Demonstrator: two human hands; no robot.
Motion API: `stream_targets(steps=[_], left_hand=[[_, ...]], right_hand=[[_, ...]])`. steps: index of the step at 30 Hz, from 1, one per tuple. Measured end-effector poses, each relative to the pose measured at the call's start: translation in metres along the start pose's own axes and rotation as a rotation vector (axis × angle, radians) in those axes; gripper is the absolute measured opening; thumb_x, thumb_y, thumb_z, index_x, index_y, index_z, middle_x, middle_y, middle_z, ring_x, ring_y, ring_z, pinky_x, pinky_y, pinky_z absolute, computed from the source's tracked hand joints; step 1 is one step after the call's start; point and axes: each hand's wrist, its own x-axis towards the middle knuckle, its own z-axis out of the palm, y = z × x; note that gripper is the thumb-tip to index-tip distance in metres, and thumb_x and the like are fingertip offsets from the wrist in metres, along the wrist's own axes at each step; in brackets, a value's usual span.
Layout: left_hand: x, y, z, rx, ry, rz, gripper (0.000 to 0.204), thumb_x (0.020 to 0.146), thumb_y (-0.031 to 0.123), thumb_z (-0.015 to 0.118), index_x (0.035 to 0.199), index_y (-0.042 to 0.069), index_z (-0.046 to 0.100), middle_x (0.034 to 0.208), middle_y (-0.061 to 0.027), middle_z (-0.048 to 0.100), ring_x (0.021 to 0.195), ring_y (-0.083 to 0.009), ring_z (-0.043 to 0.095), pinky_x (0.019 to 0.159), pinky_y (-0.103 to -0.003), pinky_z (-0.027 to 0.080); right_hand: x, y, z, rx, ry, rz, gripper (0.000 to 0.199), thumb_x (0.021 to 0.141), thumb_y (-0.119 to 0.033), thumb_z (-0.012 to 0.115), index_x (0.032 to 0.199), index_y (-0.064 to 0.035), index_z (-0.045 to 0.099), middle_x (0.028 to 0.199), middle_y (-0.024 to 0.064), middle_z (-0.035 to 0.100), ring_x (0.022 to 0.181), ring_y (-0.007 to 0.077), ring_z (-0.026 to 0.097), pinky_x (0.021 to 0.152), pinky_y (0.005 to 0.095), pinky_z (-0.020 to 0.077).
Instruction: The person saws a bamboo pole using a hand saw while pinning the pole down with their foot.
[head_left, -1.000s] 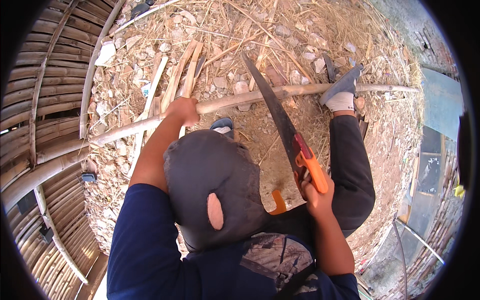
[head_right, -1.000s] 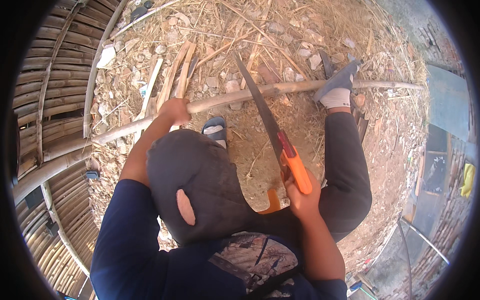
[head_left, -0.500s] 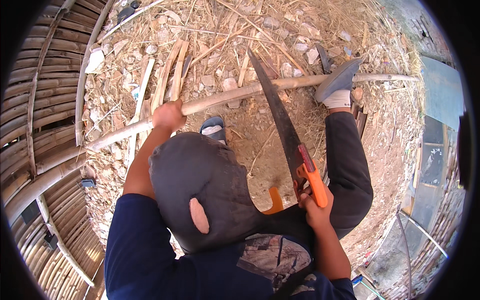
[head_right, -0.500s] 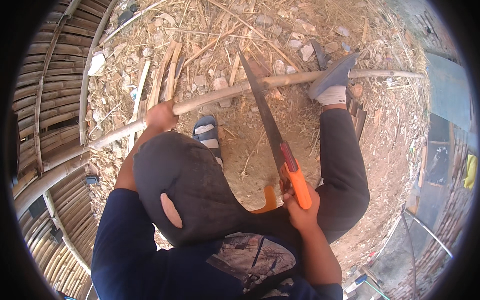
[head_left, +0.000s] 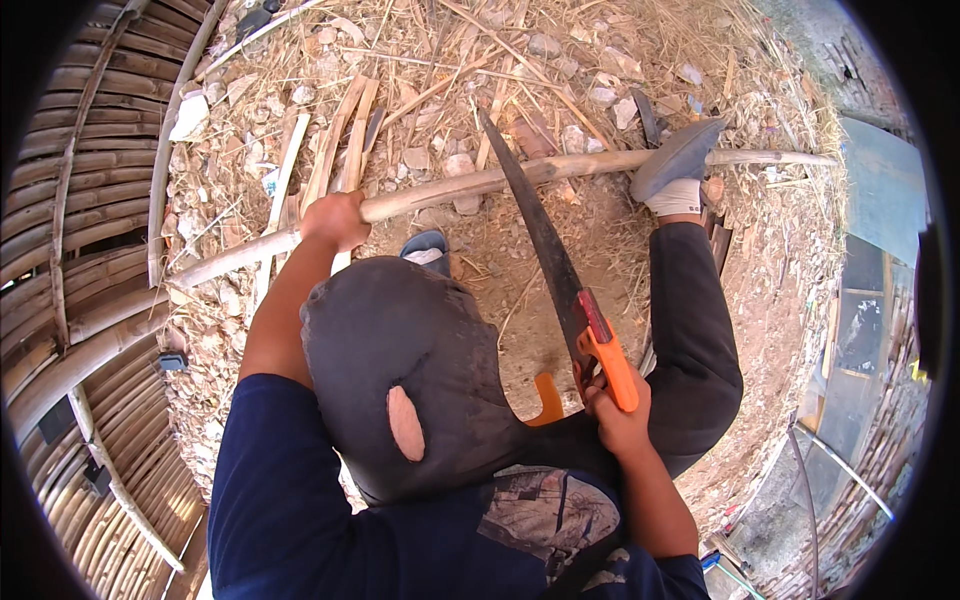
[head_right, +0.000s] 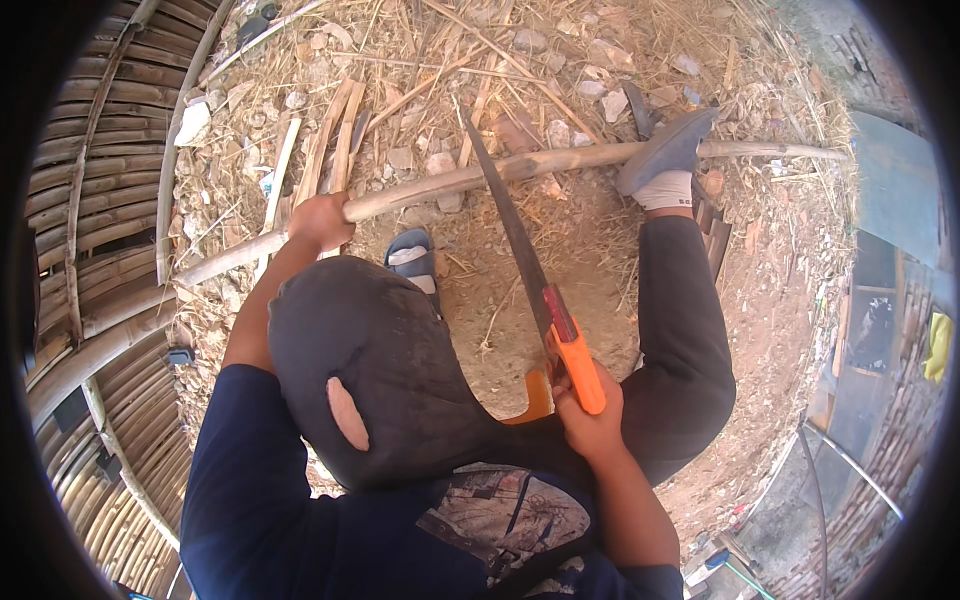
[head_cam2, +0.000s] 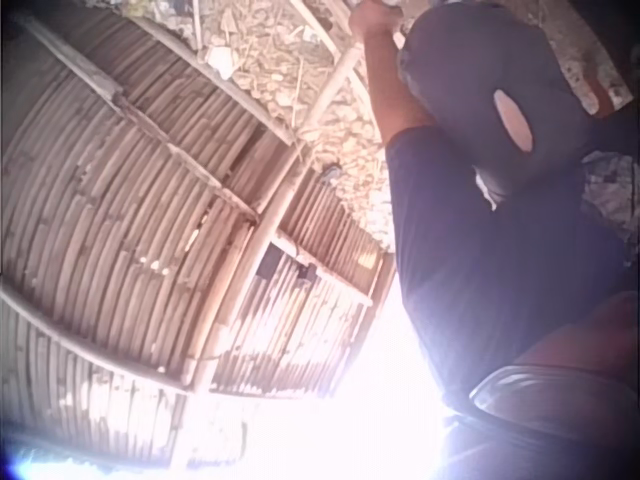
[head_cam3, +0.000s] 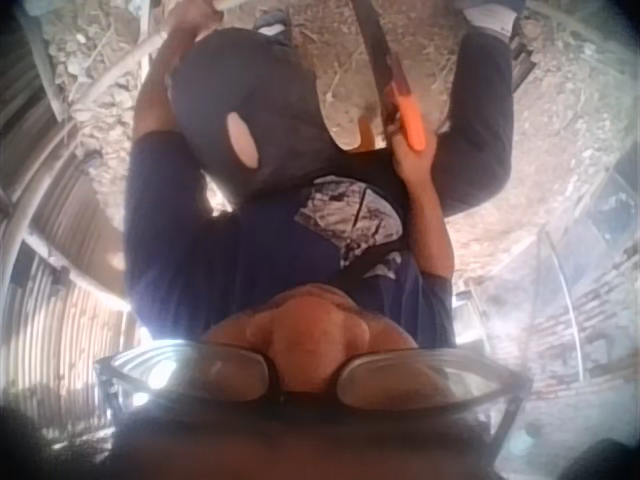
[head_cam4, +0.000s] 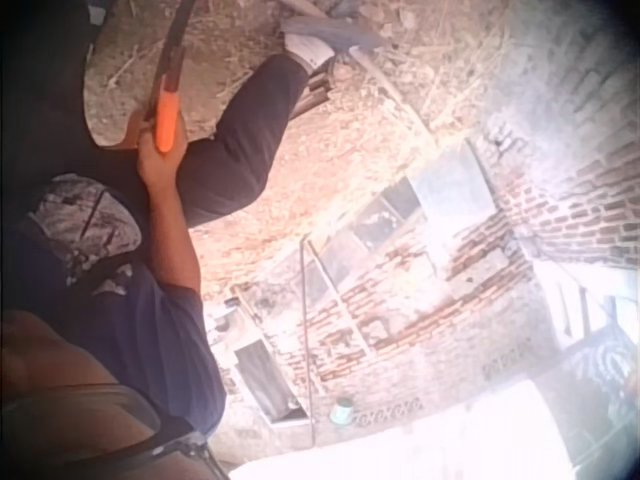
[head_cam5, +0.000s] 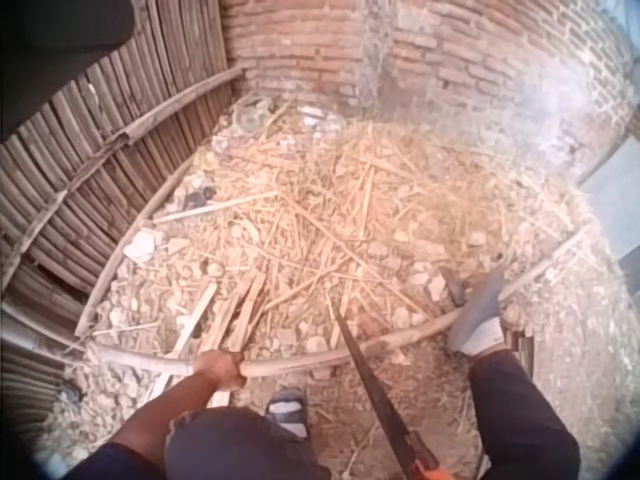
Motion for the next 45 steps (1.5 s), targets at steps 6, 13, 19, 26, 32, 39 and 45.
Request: stream_targets(steps=[6,13,19,26,32,39,45], left_hand=[[0.003,0.006,0.005,0.015,0.028,-0.020,0.036,0.086,0.025,0.067,0.120,0.013,0.069,0.117,-0.0129,0.075,0.112,-0.0319,0.071,0.097,-0.045,0.057],[-0.005,0.000,0.013,0.036,0.028,-0.003,0.037,0.089,0.022,0.065,0.125,0.011,0.064,0.116,-0.0131,0.074,0.112,-0.0311,0.071,0.096,-0.045,0.057],[0.001,0.002,0.021,0.006,0.087,-0.015,0.047,0.086,0.023,0.069,0.131,0.013,0.063,0.115,-0.0138,0.074,0.109,-0.0316,0.072,0.094,-0.046,0.057],[-0.011,0.004,0.023,-0.020,0.139,-0.019,0.032,0.090,0.019,0.065,0.121,0.011,0.063,0.113,-0.0118,0.075,0.108,-0.0297,0.073,0.093,-0.045,0.057],[-0.006,-0.002,0.033,0.015,0.186,-0.033,0.038,0.089,0.020,0.068,0.126,0.014,0.064,0.113,-0.0126,0.075,0.107,-0.0315,0.073,0.095,-0.045,0.058],[-0.001,0.000,0.030,-0.002,0.146,0.004,0.032,0.090,0.017,0.063,0.121,0.011,0.063,0.113,-0.0134,0.075,0.107,-0.0314,0.073,0.092,-0.046,0.058],[0.000,-0.004,0.010,-0.001,0.030,0.024,0.034,0.087,0.019,0.065,0.120,0.011,0.066,0.114,-0.0128,0.075,0.110,-0.0310,0.072,0.095,-0.045,0.058]], right_hand=[[-0.010,-0.013,-0.002,0.104,-0.034,0.041,0.008,0.085,0.000,0.061,0.092,-0.0019,0.058,0.086,0.0035,0.060,0.070,0.0097,0.057,0.066,0.0261,0.0484],[-0.004,-0.018,0.015,0.034,-0.003,-0.045,0.006,0.084,0.000,0.056,0.090,-0.0012,0.057,0.077,0.0035,0.060,0.061,0.0095,0.054,0.059,0.0254,0.0462],[-0.029,-0.025,-0.003,0.072,0.052,0.015,0.003,0.082,0.001,0.055,0.085,-0.0008,0.055,0.074,0.0061,0.060,0.055,0.0099,0.053,0.062,0.0257,0.0500],[-0.027,-0.016,-0.006,0.053,0.047,0.017,0.003,0.082,0.000,0.057,0.084,-0.0012,0.055,0.064,0.0030,0.056,0.052,0.0104,0.053,0.058,0.0258,0.0496],[-0.025,-0.040,-0.005,0.091,0.039,0.013,0.005,0.079,-0.001,0.056,0.085,0.0005,0.055,0.061,0.0038,0.056,0.050,0.0109,0.052,0.050,0.0251,0.0446],[-0.017,-0.085,0.002,-0.035,0.059,0.061,0.008,0.078,-0.001,0.056,0.085,0.0003,0.054,0.064,0.0042,0.055,0.049,0.0107,0.051,0.049,0.0248,0.0431],[-0.013,-0.117,0.018,0.034,0.093,0.044,0.010,0.080,0.001,0.059,0.089,-0.0014,0.055,0.068,0.0039,0.055,0.050,0.0088,0.050,0.050,0.0238,0.0432]])
